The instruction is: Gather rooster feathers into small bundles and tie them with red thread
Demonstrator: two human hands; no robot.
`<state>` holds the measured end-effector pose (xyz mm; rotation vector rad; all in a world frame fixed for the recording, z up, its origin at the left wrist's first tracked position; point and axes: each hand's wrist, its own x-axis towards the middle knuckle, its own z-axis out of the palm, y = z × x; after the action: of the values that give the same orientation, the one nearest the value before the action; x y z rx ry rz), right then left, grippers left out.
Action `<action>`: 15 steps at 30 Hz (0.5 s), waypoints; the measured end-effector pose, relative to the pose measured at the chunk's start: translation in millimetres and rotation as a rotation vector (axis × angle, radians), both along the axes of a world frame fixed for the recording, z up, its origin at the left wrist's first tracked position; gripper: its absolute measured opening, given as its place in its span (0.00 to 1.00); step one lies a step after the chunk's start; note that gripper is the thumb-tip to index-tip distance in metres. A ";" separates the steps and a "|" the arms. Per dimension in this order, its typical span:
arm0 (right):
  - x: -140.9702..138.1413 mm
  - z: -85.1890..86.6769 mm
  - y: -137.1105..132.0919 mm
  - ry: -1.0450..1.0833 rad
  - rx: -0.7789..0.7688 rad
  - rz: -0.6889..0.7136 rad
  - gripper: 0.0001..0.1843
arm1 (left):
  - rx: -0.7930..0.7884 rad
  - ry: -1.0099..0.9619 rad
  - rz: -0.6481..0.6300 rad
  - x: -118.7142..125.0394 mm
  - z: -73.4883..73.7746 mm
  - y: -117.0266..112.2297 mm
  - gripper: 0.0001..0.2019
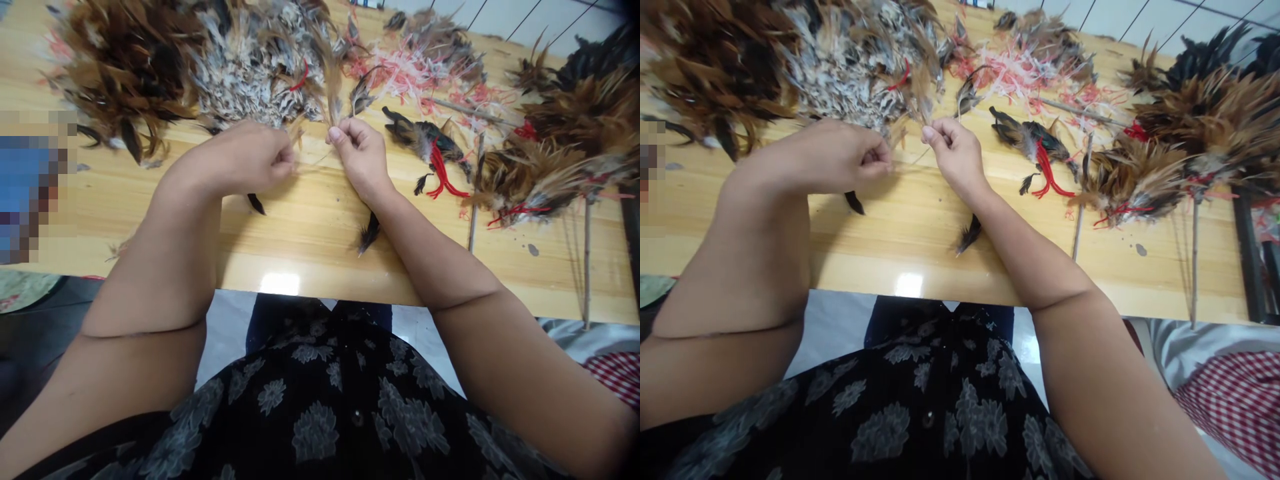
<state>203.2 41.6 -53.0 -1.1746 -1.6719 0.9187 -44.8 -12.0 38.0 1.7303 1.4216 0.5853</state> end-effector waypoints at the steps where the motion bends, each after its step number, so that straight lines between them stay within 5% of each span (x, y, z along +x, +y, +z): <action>1: -0.1 -0.5 0.4 -0.001 0.002 0.001 0.29 | 0.023 0.052 -0.006 -0.3 2.0 0.1 0.18; 4: 0.1 -2.3 2.1 0.001 0.011 0.001 0.31 | 0.122 0.127 -0.043 -2.1 4.1 2.6 0.16; 15: -2.5 -1.1 -1.9 0.035 0.005 -0.010 0.32 | -0.019 -0.589 0.159 23.2 -27.3 7.9 0.11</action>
<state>200.7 39.7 -54.1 -1.1564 -1.6382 0.9234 -21.6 -4.1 10.7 1.2818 1.1332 1.0617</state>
